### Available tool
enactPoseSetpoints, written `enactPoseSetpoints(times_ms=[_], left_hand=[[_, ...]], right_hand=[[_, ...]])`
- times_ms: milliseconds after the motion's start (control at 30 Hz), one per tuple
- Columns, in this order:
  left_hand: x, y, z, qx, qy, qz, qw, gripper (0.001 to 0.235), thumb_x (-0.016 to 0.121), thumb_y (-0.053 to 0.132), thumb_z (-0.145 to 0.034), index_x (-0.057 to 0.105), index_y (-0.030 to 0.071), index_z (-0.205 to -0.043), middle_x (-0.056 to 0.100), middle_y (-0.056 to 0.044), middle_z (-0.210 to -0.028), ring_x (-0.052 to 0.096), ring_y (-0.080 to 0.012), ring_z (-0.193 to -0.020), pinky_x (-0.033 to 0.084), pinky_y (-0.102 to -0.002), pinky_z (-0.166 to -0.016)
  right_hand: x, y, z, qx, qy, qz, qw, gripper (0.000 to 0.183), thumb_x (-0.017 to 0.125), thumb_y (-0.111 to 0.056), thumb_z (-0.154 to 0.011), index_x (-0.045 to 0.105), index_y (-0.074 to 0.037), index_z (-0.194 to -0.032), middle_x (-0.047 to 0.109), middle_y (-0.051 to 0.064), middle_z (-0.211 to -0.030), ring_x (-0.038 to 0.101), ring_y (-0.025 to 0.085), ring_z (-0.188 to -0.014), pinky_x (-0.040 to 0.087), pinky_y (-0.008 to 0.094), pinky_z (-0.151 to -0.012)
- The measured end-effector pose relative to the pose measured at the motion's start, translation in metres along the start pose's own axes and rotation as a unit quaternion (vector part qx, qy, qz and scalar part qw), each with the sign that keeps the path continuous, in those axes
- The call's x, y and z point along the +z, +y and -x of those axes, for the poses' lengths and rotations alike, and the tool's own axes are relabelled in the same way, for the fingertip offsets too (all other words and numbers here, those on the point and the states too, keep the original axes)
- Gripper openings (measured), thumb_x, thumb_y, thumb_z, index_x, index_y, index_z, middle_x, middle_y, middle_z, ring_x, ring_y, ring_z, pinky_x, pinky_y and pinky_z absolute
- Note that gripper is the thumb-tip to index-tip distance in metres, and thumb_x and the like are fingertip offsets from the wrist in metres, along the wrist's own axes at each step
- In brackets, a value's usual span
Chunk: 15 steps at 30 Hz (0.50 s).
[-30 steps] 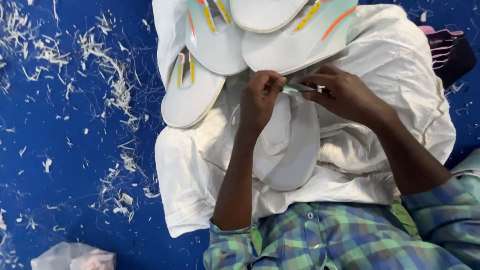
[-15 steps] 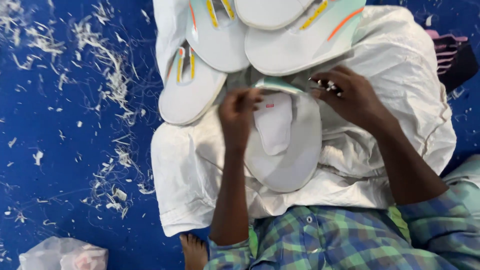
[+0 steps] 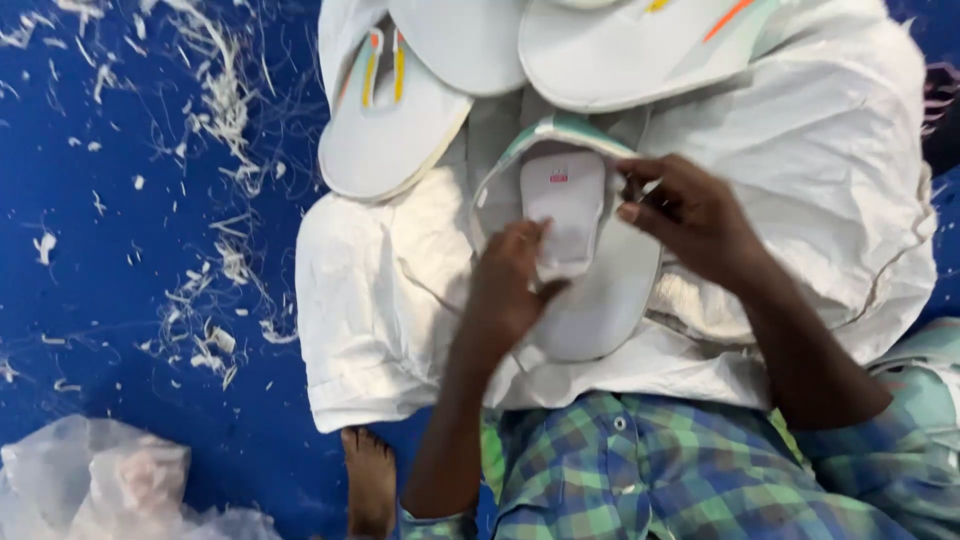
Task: The person trims excess material and loose threads from finished shoe uppers using a small blade.
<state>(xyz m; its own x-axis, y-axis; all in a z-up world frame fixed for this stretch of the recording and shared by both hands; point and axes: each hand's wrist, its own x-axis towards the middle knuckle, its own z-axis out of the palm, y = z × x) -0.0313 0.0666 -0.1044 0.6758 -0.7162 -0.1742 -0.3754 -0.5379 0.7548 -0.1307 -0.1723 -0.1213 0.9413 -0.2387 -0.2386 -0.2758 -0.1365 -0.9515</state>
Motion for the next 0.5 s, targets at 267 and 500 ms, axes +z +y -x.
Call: enactPoseSetpoints(times_ms=[267,500], left_hand=[[0.051,-0.005,0.002,-0.009,-0.048,-0.025,0.999,0.027,0.08,0.018,-0.084,0.074,0.009,-0.109,0.065,-0.01,-0.107,0.062,-0.0311,-0.104,0.05,-0.044,-0.095],[0.047,-0.015,-0.004,-0.177,-0.018,0.218,0.96,0.012,0.078,0.016,-0.087,0.076,0.006,-0.093,0.077,-0.007,-0.09,0.077,-0.016,-0.08,0.061,-0.032,-0.074]], right_hand=[[0.011,0.01,0.008,0.137,-0.032,-0.075,0.987,0.044,0.073,-0.015,-0.096,0.062,-0.008,-0.138,0.066,0.0,-0.095,0.057,0.006,-0.073,0.048,0.023,-0.061],[0.009,0.022,0.018,0.099,-0.058,0.0,0.993,0.045,0.074,-0.015,-0.093,0.062,-0.003,-0.135,0.07,0.003,-0.102,0.064,0.01,-0.086,0.055,0.027,-0.073]])
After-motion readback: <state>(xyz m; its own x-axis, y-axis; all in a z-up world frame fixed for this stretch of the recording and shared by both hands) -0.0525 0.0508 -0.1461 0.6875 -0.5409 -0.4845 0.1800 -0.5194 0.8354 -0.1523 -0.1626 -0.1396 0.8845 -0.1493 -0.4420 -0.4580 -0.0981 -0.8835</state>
